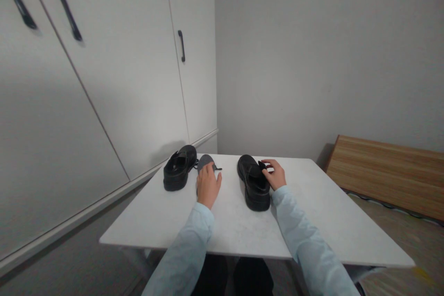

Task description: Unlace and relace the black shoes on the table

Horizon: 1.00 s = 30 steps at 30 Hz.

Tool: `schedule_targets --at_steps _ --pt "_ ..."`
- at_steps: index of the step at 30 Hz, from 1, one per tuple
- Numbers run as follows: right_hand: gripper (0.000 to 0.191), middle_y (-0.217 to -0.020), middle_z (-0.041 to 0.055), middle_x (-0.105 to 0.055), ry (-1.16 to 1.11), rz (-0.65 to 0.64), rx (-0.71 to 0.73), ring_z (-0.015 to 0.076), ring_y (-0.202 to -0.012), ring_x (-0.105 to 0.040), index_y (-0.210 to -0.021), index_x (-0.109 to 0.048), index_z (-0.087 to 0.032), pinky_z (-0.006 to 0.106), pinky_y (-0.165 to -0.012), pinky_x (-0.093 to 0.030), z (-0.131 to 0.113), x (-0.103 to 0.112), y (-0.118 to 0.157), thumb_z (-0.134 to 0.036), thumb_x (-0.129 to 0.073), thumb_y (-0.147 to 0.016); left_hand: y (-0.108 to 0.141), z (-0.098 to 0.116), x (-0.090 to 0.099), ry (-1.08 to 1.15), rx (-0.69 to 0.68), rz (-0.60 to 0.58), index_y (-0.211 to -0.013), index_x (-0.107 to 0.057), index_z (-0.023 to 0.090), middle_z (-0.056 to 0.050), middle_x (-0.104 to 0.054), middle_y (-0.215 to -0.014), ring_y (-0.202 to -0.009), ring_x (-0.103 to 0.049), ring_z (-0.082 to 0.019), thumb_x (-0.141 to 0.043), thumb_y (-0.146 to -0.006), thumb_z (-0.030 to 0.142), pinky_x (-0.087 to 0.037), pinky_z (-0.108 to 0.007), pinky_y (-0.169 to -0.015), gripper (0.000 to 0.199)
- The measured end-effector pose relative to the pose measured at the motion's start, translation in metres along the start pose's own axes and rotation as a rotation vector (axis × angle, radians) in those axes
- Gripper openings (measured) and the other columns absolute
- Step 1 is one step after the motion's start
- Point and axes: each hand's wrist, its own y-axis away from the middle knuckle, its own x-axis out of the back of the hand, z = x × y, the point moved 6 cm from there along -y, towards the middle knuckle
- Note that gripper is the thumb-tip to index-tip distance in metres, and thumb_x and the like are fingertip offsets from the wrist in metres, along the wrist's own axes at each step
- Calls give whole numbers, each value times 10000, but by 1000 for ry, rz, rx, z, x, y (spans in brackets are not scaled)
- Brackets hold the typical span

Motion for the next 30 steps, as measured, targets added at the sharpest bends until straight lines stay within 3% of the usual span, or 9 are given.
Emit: schedule_targets --at_steps 3,6,12,20,26,30 --pt "321 -940 75 -643 15 9 12 170 -709 -594 -914 -638 -169 282 -553 -501 -1 0 0 -212 -495 -630 1 -21 -3 -206 171 -110 -1195 -445 107 -175 -557 -1132 -1043 -553 -294 -524 -830 273 -424 -415 -874 408" --pt "313 -920 73 -645 42 19 25 169 -694 -589 -902 -638 -166 285 -557 -498 -4 1 1 -203 -485 -632 5 -32 -8 -296 252 -237 -1161 -461 102 -179 -570 -1083 -987 -586 -300 -500 -843 273 -431 -411 -831 363" --pt "285 -903 74 -632 95 58 48 168 -684 -573 -868 -636 -163 284 -557 -488 -5 4 1 -196 -470 -638 6 -37 -18 -266 221 -351 -1161 -445 107 -164 -551 -1085 -971 -602 -267 -551 -823 189 -431 -361 -827 363" --pt "258 -872 73 -638 133 110 39 168 -669 -577 -825 -637 -161 296 -589 -495 -4 8 0 -196 -470 -632 1 -45 -19 -125 213 -216 -1162 -463 131 -156 -493 -1159 -1117 -513 -259 -682 -703 80 -402 -355 -910 511" --pt "243 -850 71 -643 162 148 45 172 -665 -582 -805 -636 -164 307 -610 -498 -2 13 -2 -199 -469 -632 -4 -46 -18 -65 179 -190 -1045 -573 122 -124 -614 -968 -979 -583 -238 -546 -778 41 -432 -351 -877 280" --pt "237 -837 74 -640 192 161 45 178 -669 -582 -795 -635 -163 309 -611 -493 2 16 -3 -200 -467 -631 -10 -39 -7 87 129 -25 -978 -609 143 -113 -642 -985 -991 -591 -234 -485 -797 46 -448 -350 -886 240"
